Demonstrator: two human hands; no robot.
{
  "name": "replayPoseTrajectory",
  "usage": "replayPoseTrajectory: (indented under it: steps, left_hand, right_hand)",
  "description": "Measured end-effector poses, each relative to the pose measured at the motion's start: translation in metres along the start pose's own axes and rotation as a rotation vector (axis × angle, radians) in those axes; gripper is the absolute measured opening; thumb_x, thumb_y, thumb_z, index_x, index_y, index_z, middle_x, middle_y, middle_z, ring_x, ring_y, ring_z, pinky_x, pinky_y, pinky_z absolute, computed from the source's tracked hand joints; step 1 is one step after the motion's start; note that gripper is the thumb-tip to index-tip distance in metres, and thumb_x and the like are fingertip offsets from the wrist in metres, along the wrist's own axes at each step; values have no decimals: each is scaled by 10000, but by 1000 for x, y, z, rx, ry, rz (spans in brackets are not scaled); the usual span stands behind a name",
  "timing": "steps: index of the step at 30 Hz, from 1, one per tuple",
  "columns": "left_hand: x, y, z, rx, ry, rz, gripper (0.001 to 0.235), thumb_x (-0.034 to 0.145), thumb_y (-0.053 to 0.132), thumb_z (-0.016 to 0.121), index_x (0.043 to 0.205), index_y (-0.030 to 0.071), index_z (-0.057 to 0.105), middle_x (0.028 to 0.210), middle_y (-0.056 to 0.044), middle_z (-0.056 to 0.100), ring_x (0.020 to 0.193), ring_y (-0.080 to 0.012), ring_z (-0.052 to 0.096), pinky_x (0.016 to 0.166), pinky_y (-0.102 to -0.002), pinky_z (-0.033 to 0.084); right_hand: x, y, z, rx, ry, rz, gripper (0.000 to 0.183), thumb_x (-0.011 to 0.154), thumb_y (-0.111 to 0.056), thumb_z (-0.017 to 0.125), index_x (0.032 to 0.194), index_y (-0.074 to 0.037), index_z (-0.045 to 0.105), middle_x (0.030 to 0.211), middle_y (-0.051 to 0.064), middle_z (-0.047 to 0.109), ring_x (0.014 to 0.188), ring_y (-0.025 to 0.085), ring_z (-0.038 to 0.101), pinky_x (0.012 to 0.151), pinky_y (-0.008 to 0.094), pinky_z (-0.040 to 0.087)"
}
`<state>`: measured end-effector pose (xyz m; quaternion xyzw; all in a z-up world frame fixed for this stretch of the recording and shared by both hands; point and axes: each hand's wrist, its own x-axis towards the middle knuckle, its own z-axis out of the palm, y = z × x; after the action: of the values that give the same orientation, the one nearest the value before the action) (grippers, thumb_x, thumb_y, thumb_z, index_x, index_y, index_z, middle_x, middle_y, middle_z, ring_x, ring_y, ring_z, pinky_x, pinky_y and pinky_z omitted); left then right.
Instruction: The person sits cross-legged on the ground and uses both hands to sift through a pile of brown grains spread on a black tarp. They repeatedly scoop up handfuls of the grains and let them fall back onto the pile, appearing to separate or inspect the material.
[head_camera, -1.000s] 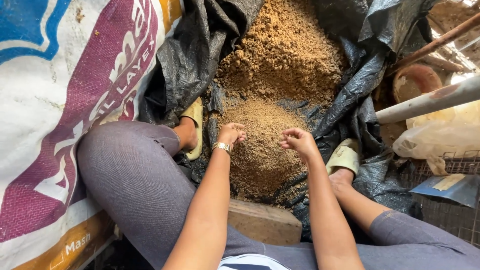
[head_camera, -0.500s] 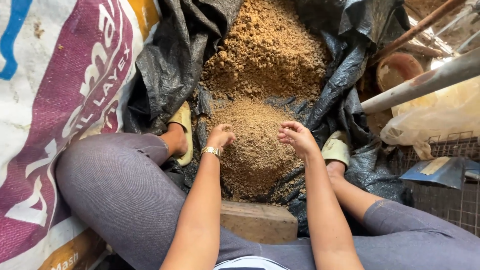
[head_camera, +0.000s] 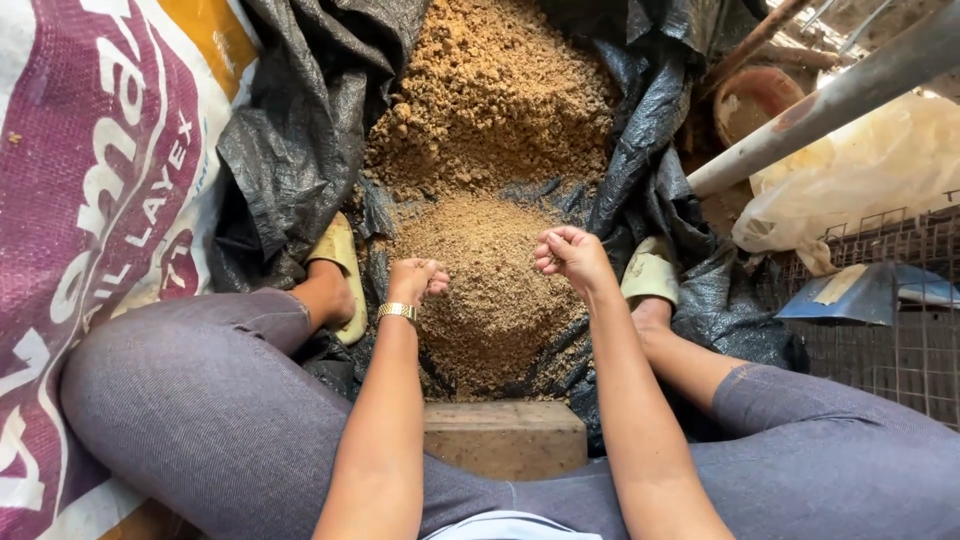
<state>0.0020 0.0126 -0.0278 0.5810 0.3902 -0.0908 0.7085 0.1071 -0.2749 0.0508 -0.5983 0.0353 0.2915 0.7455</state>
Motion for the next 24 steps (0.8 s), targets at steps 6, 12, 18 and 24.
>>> replayPoseTrajectory:
  steps: [6, 12, 18, 24]
  left_hand:
    - [46, -37, -4, 129, 15, -3, 177, 951, 155, 612, 926, 11, 711, 665, -172, 718, 488, -236, 697, 420, -302, 603]
    - [42, -23, 2, 425, 193, 33, 313, 717, 170, 676, 965, 287, 828, 1045, 85, 779, 997, -166, 726, 829, -313, 589]
    - [88, -6, -5, 575, 234, -81, 358, 805, 314, 621, 1118, 267, 788, 1005, 22, 759, 1023, -249, 692, 887, -386, 535]
    - [122, 43, 0, 622, 348, -57, 420, 873, 256, 539, 1249, 184, 713, 1267, -131, 694, 1244, -353, 630, 1046, -469, 506]
  right_hand:
    - [40, 54, -24, -377, 218, 52, 300, 1065, -247, 501, 932, -39, 672, 622, 156, 675, 414, 222, 648, 302, 321, 526]
    - [64, 112, -26, -870, 303, -211, 370, 903, -387, 736, 650, -122, 687, 663, 121, 608, 681, 257, 614, 677, 369, 503]
    - [102, 101, -26, -987, 349, -183, 229, 894, -295, 709, 1107, -214, 739, 1128, 53, 622, 1157, 315, 594, 1019, 495, 487]
    - [200, 75, -41, -1105, 126, 143, 441, 960, -381, 688, 1335, -165, 610, 1148, 129, 717, 1140, 349, 680, 961, 517, 555]
